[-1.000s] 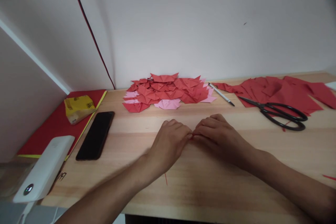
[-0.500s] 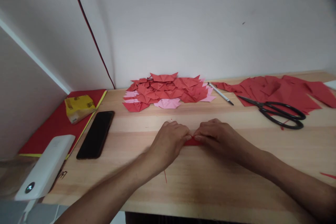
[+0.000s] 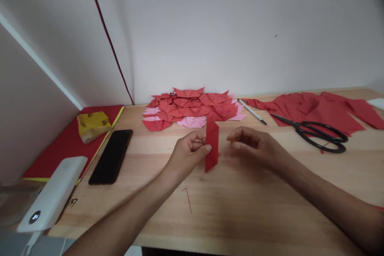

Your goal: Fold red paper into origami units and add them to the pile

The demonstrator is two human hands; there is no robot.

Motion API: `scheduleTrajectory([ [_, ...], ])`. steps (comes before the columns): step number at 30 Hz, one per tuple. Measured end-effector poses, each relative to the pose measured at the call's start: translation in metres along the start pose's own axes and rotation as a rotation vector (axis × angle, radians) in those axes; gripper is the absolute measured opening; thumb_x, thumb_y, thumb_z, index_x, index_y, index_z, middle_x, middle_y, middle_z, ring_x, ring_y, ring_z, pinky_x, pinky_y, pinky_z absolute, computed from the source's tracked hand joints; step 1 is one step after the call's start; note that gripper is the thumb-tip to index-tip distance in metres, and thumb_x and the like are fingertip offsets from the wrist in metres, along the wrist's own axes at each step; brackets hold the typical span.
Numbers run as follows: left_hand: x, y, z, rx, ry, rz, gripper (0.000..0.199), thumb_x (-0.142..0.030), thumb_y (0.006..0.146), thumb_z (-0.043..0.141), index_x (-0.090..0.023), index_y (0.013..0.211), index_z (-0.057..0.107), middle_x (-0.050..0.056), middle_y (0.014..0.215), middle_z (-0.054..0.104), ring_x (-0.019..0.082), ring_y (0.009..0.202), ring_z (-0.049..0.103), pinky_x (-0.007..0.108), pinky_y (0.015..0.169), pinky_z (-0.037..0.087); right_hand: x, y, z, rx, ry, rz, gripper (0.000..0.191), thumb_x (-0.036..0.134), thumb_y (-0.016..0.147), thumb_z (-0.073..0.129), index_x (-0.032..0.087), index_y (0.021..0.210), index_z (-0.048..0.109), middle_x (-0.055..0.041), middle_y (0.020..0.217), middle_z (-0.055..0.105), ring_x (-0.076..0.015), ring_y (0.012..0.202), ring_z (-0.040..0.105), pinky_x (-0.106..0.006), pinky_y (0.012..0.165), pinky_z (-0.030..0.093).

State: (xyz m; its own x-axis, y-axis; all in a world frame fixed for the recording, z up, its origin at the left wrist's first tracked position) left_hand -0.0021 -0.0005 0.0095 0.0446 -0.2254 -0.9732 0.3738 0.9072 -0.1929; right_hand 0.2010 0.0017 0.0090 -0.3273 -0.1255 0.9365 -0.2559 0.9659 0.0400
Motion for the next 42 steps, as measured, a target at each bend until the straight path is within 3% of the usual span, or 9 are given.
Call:
scheduleTrajectory([
  [2,0.001,0.0,0.002,-0.022,-0.052,0.028,0.029,-0.034,0.07,0.072,-0.014,0.082,0.055,0.002,0.075,0.063,0.012,0.065,0.058,0.023,0.064,0.041,0.001,-0.003,0.012,0.133,0.043,-0.022,0.024,0.042,0.079,0.062,0.02,0.087,0.06,-0.0036,0.082,0.064,-0.017,0.074,0.06,-0.03,0.067,0.049],
  [4,0.003,0.0,0.003,-0.055,-0.056,0.058,0.027,-0.032,0.068,0.074,-0.013,0.077,0.056,0.0,0.073,0.06,0.009,0.064,0.054,0.021,0.063,0.039,0.004,-0.007,0.02,0.185,0.056,-0.044,0.021,0.039,0.082,0.061,0.02,0.089,0.061,-0.0036,0.087,0.066,-0.0167,0.079,0.061,-0.03,0.071,0.049],
  [9,0.006,-0.002,0.009,-0.019,-0.068,0.009,0.026,-0.03,0.067,0.074,-0.013,0.073,0.056,-0.001,0.068,0.057,0.008,0.06,0.05,0.022,0.061,0.038,0.003,-0.01,0.023,0.159,-0.014,-0.028,0.024,0.04,0.089,0.051,0.019,0.081,0.06,-0.0005,0.077,0.063,-0.0132,0.07,0.056,-0.025,0.062,0.043],
  [15,0.001,-0.003,0.012,-0.031,-0.01,-0.007,0.027,-0.031,0.064,0.077,-0.011,0.073,0.059,0.001,0.07,0.06,0.01,0.065,0.052,0.022,0.061,0.039,0.007,-0.013,0.027,0.249,-0.177,-0.121,0.024,0.035,0.091,0.046,0.018,0.075,0.054,0.0014,0.067,0.053,-0.0108,0.06,0.045,-0.023,0.054,0.036],
  [21,0.007,-0.003,0.012,-0.076,-0.07,0.0,0.027,-0.033,0.064,0.077,-0.011,0.066,0.062,0.002,0.066,0.061,0.011,0.062,0.054,0.023,0.061,0.041,0.012,-0.014,0.034,0.214,-0.305,-0.193,0.021,0.03,0.09,0.046,0.019,0.073,0.052,0.0012,0.067,0.056,-0.0117,0.061,0.048,-0.025,0.06,0.039],
  [26,0.005,-0.005,0.013,-0.076,-0.049,0.04,0.024,-0.033,0.07,0.073,-0.011,0.064,0.064,0.001,0.064,0.059,0.01,0.062,0.052,0.022,0.061,0.039,0.009,-0.014,0.035,0.205,-0.399,-0.217,0.029,0.027,0.092,0.042,0.019,0.064,0.045,0.0024,0.06,0.052,-0.0109,0.057,0.046,-0.025,0.058,0.037],
  [30,0.003,-0.007,0.013,-0.031,-0.086,0.053,0.025,-0.032,0.076,0.068,-0.01,0.065,0.065,0.002,0.067,0.06,0.01,0.064,0.053,0.023,0.064,0.04,0.007,-0.015,0.033,0.238,-0.401,-0.225,0.031,0.029,0.092,0.043,0.019,0.063,0.043,0.0027,0.059,0.051,-0.0108,0.056,0.045,-0.024,0.058,0.036],
  [37,0.003,-0.005,0.009,-0.084,-0.049,0.031,0.02,-0.028,0.067,0.077,-0.011,0.072,0.066,0.001,0.068,0.061,0.01,0.064,0.052,0.022,0.062,0.04,0.008,-0.015,0.03,0.292,-0.411,-0.2,0.026,0.026,0.09,0.045,0.019,0.065,0.045,0.0026,0.061,0.053,-0.0115,0.059,0.048,-0.024,0.058,0.037],
  [42,0.004,-0.005,0.011,-0.069,-0.019,0.074,0.018,-0.027,0.069,0.074,-0.011,0.068,0.066,0.002,0.069,0.06,0.011,0.066,0.054,0.023,0.064,0.04,0.007,-0.016,0.033,0.236,-0.362,-0.196,0.03,0.03,0.094,0.039,0.019,0.066,0.044,0.0032,0.06,0.051,-0.0109,0.057,0.046,-0.025,0.06,0.036],
])
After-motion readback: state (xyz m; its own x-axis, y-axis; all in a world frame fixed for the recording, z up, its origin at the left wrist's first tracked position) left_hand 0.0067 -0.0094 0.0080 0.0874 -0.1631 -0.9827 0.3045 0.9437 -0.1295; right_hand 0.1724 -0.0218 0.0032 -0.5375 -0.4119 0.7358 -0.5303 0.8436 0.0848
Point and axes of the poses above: each hand's wrist, its own y-axis towards the middle knuckle, its own z-axis out of the palm, x = y × z, the point moved 2 cm from there along y, towards the middle knuckle
